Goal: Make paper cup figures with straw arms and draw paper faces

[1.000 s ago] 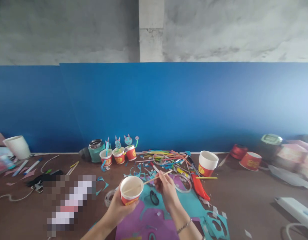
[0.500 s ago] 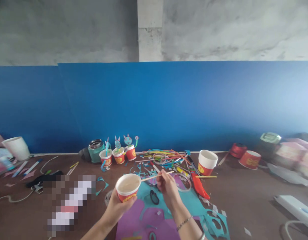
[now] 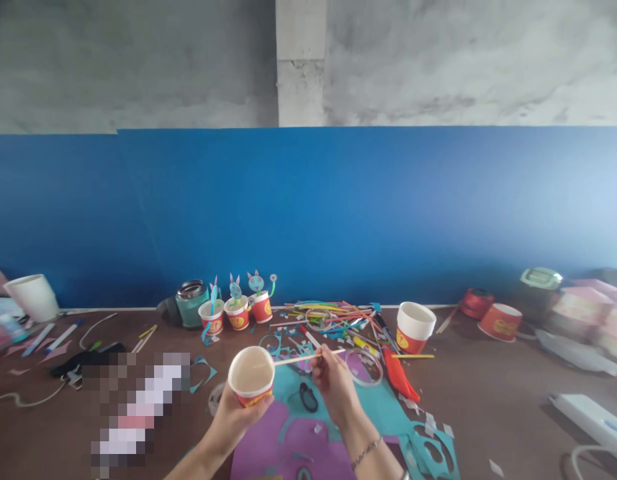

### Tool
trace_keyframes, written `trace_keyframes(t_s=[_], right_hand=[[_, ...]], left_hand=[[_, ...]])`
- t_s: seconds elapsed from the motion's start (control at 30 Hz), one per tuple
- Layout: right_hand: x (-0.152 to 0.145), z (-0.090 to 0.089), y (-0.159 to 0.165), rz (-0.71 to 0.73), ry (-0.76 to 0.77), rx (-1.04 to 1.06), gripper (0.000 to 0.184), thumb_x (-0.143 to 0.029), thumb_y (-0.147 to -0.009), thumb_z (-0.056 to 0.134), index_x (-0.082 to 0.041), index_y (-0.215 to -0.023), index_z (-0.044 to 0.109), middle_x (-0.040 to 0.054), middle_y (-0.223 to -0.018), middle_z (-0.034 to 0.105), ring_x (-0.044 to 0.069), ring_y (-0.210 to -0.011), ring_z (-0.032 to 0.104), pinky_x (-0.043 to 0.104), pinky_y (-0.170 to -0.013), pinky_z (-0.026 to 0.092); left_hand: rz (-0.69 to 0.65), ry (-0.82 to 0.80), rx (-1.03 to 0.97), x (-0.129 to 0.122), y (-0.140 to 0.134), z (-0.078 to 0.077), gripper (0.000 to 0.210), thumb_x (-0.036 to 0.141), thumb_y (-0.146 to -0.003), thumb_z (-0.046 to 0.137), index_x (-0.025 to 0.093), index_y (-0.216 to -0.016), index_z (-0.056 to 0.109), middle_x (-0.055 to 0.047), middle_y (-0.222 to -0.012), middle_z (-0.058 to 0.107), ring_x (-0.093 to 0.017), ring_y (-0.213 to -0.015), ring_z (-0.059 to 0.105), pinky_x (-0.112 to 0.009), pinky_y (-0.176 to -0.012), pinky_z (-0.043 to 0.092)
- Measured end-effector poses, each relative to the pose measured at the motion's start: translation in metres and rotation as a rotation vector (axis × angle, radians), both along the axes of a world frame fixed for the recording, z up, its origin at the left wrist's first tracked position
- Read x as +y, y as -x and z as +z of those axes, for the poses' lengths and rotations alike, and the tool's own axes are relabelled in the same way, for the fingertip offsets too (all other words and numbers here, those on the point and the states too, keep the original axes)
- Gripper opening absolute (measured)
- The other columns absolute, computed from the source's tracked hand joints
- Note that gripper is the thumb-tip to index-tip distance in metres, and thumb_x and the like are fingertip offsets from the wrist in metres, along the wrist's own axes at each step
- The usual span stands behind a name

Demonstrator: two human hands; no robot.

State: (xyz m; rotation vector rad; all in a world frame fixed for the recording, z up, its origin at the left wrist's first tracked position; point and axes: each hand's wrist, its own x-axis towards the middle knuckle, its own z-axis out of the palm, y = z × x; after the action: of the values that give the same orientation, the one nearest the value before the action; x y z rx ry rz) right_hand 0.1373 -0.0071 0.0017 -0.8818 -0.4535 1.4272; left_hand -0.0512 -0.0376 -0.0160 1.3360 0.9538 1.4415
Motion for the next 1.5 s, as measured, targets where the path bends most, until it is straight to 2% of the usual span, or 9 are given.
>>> trace_keyframes(t_s=[0.1,0.23,0.53,0.73,0.93,1.13,1.2,1.33,1.5], right_hand=[[-0.001,0.0,0.001,0.027,0.01,-0.024,0.027,-0.032,-0.061,0.079,-0.015,-0.065,0.059,-0.0027,-0.049,0.058,0.005,-0.038,0.045,0.012,-0.032,0.03],[0.0,0.006,-0.009,-0.085,-0.024,-0.096,0.032,-0.033,-0.054,0.082,-0.015,-0.066,0.059,-0.0028,-0.049,0.06,0.005,-0.041,0.047,0.012,-0.036,0.033],[-0.003,0.003,0.003,-0.003,-0.075,-0.142,0.042,-0.048,-0.054,0.08,-0.016,-0.067,0.057,-0.0035,-0.049,0.059,0.005,-0.039,0.045,0.014,-0.035,0.03],[0.001,0.005,-0.009,-0.115,-0.048,-0.143,0.039,-0.041,-0.052,0.082,-0.015,-0.068,0.058,-0.0037,-0.049,0.06,0.005,-0.04,0.046,0.013,-0.036,0.033],[0.001,0.0,-0.001,-0.003,-0.082,-0.199,0.038,-0.047,-0.058,0.076,-0.016,-0.067,0.056,-0.0032,-0.049,0.058,0.006,-0.038,0.044,0.016,-0.033,0.029],[0.011,0.002,-0.035,-0.252,-0.026,-0.266,0.03,-0.042,-0.06,0.072,-0.018,-0.065,0.054,-0.0057,-0.045,0.054,0.006,-0.038,0.043,0.017,-0.035,0.031],[0.01,0.0,-0.033,-0.178,-0.011,-0.345,0.03,-0.043,-0.061,0.071,-0.017,-0.064,0.055,-0.0045,-0.045,0.055,0.006,-0.036,0.042,0.018,-0.034,0.029],[0.002,-0.007,-0.009,0.214,-0.016,-0.596,0.04,-0.054,-0.066,0.064,-0.015,-0.074,0.059,0.0004,-0.053,0.063,0.007,-0.037,0.046,0.018,-0.035,0.029],[-0.003,-0.015,0.007,0.555,0.015,-0.98,0.042,-0.055,-0.076,0.048,-0.015,-0.075,0.06,0.0031,-0.051,0.063,0.009,-0.033,0.044,0.02,-0.035,0.027]], left_hand=[[-0.014,0.021,-0.023,0.001,0.001,-0.001,0.05,0.031,-0.059,0.079,0.016,-0.103,0.058,-0.006,-0.088,0.067,-0.017,-0.077,0.062,-0.028,-0.074,0.051],[-0.065,0.022,-0.039,0.0,0.001,0.005,0.054,0.027,-0.059,0.079,0.017,-0.108,0.057,-0.007,-0.093,0.067,-0.018,-0.08,0.062,-0.027,-0.074,0.051],[-0.144,0.019,-0.005,0.003,-0.001,-0.002,0.056,0.021,-0.061,0.078,0.018,-0.112,0.057,-0.006,-0.091,0.066,-0.018,-0.08,0.061,-0.025,-0.073,0.05],[-0.035,0.055,-0.024,0.003,0.001,0.003,0.056,0.027,-0.061,0.078,0.016,-0.112,0.059,-0.009,-0.09,0.07,-0.022,-0.085,0.063,-0.03,-0.079,0.05],[-0.134,0.08,-0.038,0.0,-0.001,0.005,0.06,0.027,-0.057,0.081,0.016,-0.112,0.06,-0.009,-0.093,0.069,-0.023,-0.084,0.063,-0.03,-0.076,0.051],[-0.038,0.043,-0.013,0.005,0.008,0.008,0.057,0.03,-0.061,0.078,0.016,-0.113,0.059,-0.009,-0.091,0.07,-0.024,-0.09,0.063,-0.032,-0.084,0.049],[-0.029,0.025,-0.017,0.006,0.009,0.007,0.06,0.028,-0.06,0.079,0.017,-0.115,0.057,-0.009,-0.096,0.069,-0.023,-0.092,0.063,-0.031,-0.086,0.048],[0.041,0.032,-0.08,0.008,0.01,0.007,0.072,0.027,-0.056,0.082,0.019,-0.12,0.051,-0.008,-0.103,0.067,-0.022,-0.094,0.062,-0.029,-0.085,0.048],[0.022,0.211,-0.354,0.012,0.013,0.011,0.061,0.037,-0.06,0.08,0.018,-0.113,0.055,-0.008,-0.095,0.069,-0.021,-0.084,0.064,-0.031,-0.077,0.051]])
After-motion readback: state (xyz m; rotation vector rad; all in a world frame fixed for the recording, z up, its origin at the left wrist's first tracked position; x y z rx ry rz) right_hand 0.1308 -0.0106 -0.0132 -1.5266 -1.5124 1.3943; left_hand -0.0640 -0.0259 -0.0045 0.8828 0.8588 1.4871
